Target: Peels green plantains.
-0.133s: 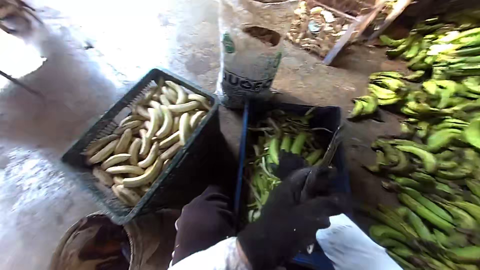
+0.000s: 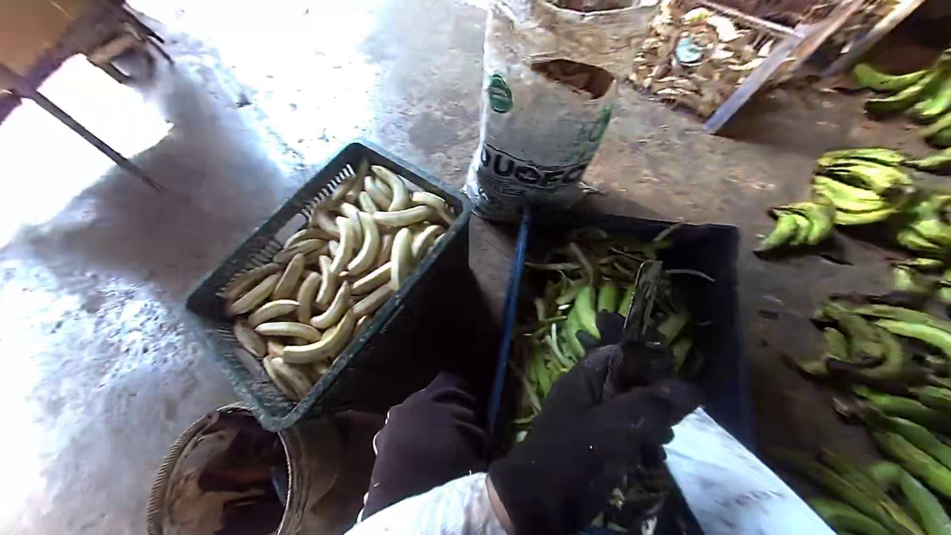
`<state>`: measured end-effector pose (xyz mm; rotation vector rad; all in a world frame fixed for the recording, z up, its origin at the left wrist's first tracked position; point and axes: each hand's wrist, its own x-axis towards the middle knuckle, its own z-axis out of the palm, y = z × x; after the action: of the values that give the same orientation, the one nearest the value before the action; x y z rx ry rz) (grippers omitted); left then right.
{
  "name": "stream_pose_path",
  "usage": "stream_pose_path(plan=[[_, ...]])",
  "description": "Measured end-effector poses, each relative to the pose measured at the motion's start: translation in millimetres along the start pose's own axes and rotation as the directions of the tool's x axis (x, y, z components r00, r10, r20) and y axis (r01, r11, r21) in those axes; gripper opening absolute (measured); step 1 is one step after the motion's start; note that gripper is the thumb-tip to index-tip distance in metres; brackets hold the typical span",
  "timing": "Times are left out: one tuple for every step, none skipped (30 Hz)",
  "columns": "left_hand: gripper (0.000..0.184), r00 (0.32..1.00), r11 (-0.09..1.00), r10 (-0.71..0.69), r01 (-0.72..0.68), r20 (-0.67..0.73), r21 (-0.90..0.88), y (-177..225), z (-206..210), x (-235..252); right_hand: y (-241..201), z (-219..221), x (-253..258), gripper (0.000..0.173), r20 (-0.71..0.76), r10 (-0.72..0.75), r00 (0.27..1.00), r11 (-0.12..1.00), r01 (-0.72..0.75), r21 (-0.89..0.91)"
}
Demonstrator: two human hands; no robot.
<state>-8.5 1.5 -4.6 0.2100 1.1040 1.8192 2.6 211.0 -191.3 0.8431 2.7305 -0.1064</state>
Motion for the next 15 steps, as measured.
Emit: stream_pose_path(plan=[[0.038, 1.0, 1.0, 0.013, -0.013, 0.0, -0.005, 3, 1, 0, -3, -27, 3, 0.067, 0.193, 0.025, 0.981, 1.0, -0.026, 0.005], [0.038, 0.999, 0.999, 0.035, -0.035, 0.009, 0.005, 5, 2, -1, -3, -41, 2, 0.071, 0.265, 0.021, 0.964, 0.999, -0.03, 0.031], [0.038, 0.998, 0.998, 0.055, -0.055, 0.024, 0.021, 6, 2, -1, -4, -52, -3, 0.071, 0.294, 0.02, 0.956, 0.996, -0.044, 0.075], [0.038, 0.997, 0.997, 0.063, -0.065, 0.04, 0.034, 7, 3, -2, -4, -53, -7, 0.071, 0.291, 0.022, 0.957, 0.992, -0.056, 0.11], [0.038, 0.997, 0.997, 0.063, -0.065, 0.048, 0.04, 7, 3, -2, -7, -56, -14, 0.069, 0.285, 0.022, 0.958, 0.988, -0.063, 0.138], [0.037, 0.997, 0.997, 0.06, -0.062, 0.056, 0.037, 7, 4, -2, -9, -59, -21, 0.069, 0.296, 0.013, 0.955, 0.982, -0.068, 0.175], [0.036, 0.996, 0.998, 0.058, -0.06, 0.065, 0.028, 6, 4, -2, -10, -64, -25, 0.069, 0.32, 0.013, 0.947, 0.967, -0.093, 0.235], [0.037, 0.995, 0.998, 0.061, -0.063, 0.075, 0.029, 6, 4, -2, -9, -64, -28, 0.065, 0.286, 0.008, 0.958, 0.937, -0.107, 0.331], [0.037, 0.995, 0.997, 0.064, -0.067, 0.072, 0.044, 7, 5, -2, -3, -59, -31, 0.056, 0.171, -0.003, 0.985, 0.865, -0.083, 0.495], [0.037, 0.996, 0.996, 0.072, -0.075, 0.057, 0.055, 8, 7, -2, 4, -43, -34, 0.041, -0.079, 0.012, 0.997, 0.687, 0.049, 0.725], [0.037, 0.995, 0.995, 0.08, -0.083, 0.05, 0.048, 7, 9, -1, 7, -17, -26, 0.02, -0.368, 0.104, 0.924, 0.351, 0.312, 0.883], [0.037, 0.993, 0.994, 0.098, -0.101, 0.072, 0.036, 6, 10, -1, 6, -20, -25, 0.019, -0.37, 0.164, 0.915, -0.052, 0.382, 0.923], [0.037, 0.988, 0.992, 0.117, -0.122, 0.098, 0.044, 5, 11, -1, 5, -28, -26, 0.026, -0.317, 0.201, 0.927, -0.36, 0.371, 0.856], [0.035, 0.983, 0.984, 0.146, -0.156, 0.11, 0.084, 5, 12, 0, 11, -29, -24, 0.025, -0.316, 0.216, 0.924, -0.526, 0.383, 0.76], [0.032, 0.978, 0.971, 0.176, -0.192, 0.112, 0.145, 4, 14, 1, 20, -26, -23, 0.022, -0.346, 0.226, 0.911, -0.568, 0.411, 0.713]])
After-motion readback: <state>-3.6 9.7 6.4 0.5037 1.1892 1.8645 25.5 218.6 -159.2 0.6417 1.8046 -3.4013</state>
